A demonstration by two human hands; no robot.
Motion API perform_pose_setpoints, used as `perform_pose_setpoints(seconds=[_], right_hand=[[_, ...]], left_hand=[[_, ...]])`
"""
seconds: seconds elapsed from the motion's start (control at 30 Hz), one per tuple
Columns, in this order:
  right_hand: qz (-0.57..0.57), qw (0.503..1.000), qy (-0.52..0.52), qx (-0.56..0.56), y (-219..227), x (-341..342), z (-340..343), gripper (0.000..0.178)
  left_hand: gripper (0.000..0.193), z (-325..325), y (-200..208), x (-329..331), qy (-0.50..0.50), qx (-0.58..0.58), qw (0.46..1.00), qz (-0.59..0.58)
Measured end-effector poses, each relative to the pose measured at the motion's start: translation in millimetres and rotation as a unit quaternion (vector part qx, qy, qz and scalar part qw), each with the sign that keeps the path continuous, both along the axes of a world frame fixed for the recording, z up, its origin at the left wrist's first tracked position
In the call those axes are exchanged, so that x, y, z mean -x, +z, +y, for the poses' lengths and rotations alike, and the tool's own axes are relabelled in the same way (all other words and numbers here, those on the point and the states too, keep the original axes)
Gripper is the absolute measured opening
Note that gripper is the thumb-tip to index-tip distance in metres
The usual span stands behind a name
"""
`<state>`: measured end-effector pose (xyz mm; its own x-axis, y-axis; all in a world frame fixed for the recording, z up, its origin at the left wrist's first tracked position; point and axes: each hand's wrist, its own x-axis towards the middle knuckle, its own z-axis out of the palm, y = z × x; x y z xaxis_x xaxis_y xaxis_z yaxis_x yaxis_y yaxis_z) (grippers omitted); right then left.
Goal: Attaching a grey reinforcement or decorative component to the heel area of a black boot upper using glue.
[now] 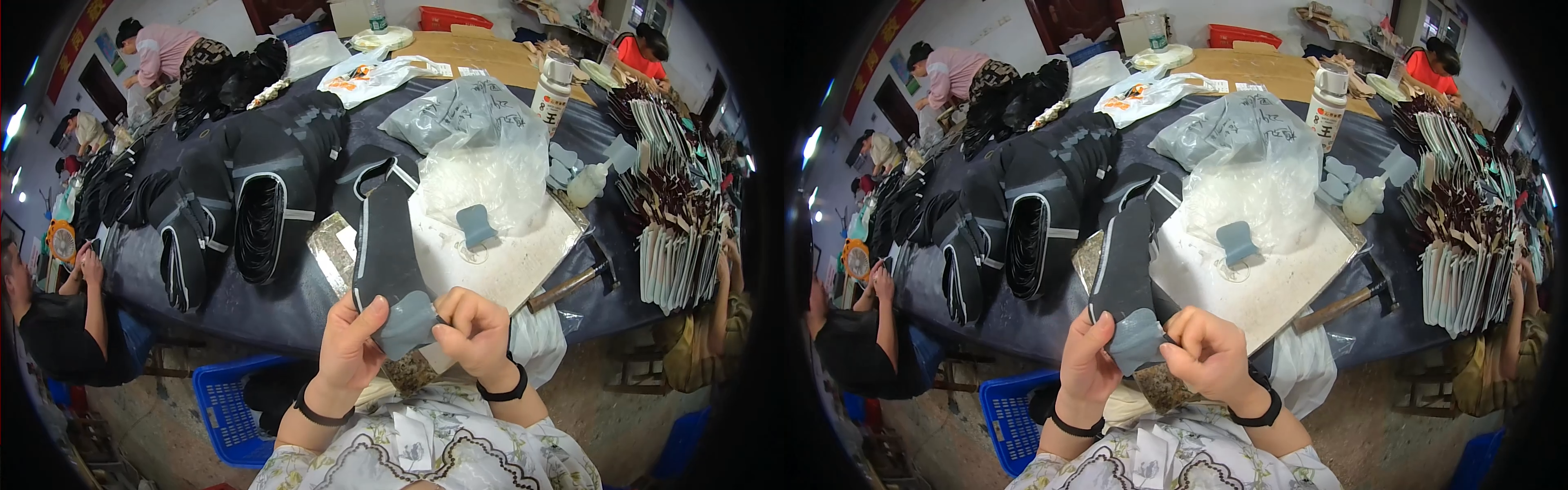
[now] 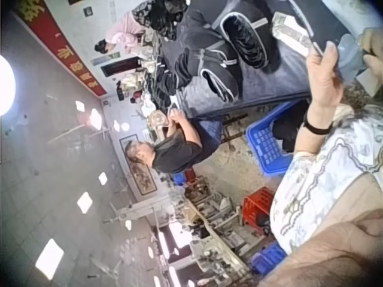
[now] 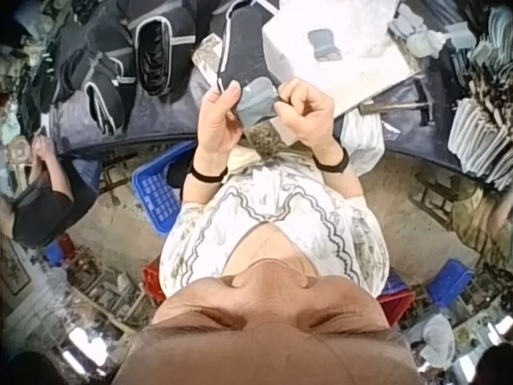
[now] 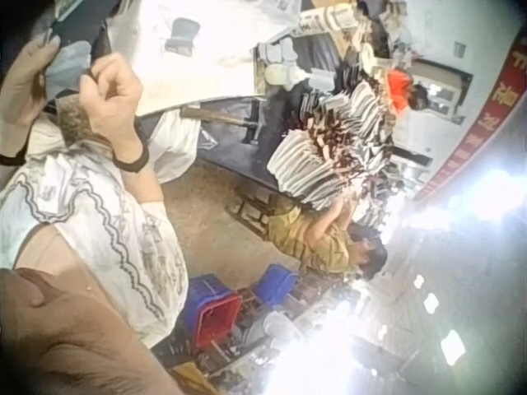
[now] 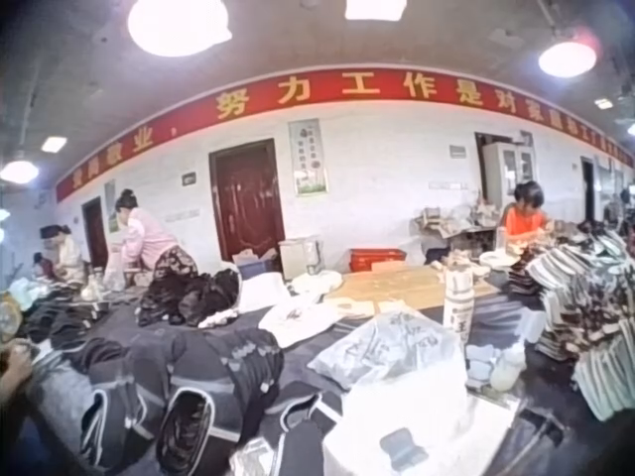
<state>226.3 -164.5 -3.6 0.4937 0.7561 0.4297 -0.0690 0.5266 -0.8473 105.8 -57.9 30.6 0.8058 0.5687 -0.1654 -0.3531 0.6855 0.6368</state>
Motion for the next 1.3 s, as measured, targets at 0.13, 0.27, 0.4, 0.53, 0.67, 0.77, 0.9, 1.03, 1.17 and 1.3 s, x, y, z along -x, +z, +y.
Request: perform_pose_setpoints(seconds=[0.13, 0.27, 0.4, 0.53, 0.67, 0.77, 0.9, 1.03, 1.17, 1.3], right_hand=[[0.194, 0.973, 0.076, 0.099, 8.6, -10.5, -1.8, 0.020], [0.198, 0.940, 0.247, 0.130, -5.5, -12.6, 1.0, 0.027], [0.300, 0.935, 0.181, 0.052, -10.7, -2.5, 5.4, 0.031], [0.322, 0.934, 0.152, 0.020, -13.1, 1.2, 7.5, 0.039], [0.313, 0.934, 0.173, 0.006, -11.4, 2.3, 11.6, 0.034], [0.351, 0.920, 0.175, -0.006, -8.3, 7.5, 13.1, 0.030], [0.416, 0.893, 0.173, 0.016, -8.6, 13.9, 10.3, 0.031], [0.377, 0.904, 0.199, 0.035, -2.8, 19.7, 5.6, 0.048], [0.373, 0.914, 0.154, 0.039, 5.7, 25.7, -5.3, 0.051], [0.321, 0.941, 0.102, 0.023, 5.6, 24.2, -13.0, 0.048]], left_hand=[[0.017, 5.9, 1.6, -2.9, -0.010, -0.059, 0.997, 0.040], [0.014, 19.8, 12.5, -11.7, -0.091, -0.240, 0.959, 0.121], [0.019, 25.1, 6.5, -13.9, 0.207, -0.431, 0.870, 0.119], [0.010, 12.2, -5.9, 29.9, 0.041, -0.350, 0.927, 0.128], [0.007, 7.7, -2.1, 19.6, 0.001, -0.236, 0.968, 0.088], [0.006, 8.1, -6.3, 15.1, 0.037, -0.282, 0.955, 0.085], [0.006, 2.4, -3.1, 17.6, 0.093, -0.371, 0.914, 0.134], [0.010, 11.2, -2.4, 15.1, 0.231, -0.667, 0.704, 0.081], [0.022, 4.6, -10.7, 15.4, 0.077, -0.457, 0.886, -0.017], [0.039, 0.0, -9.2, 21.9, -0.008, -0.276, 0.958, -0.077]])
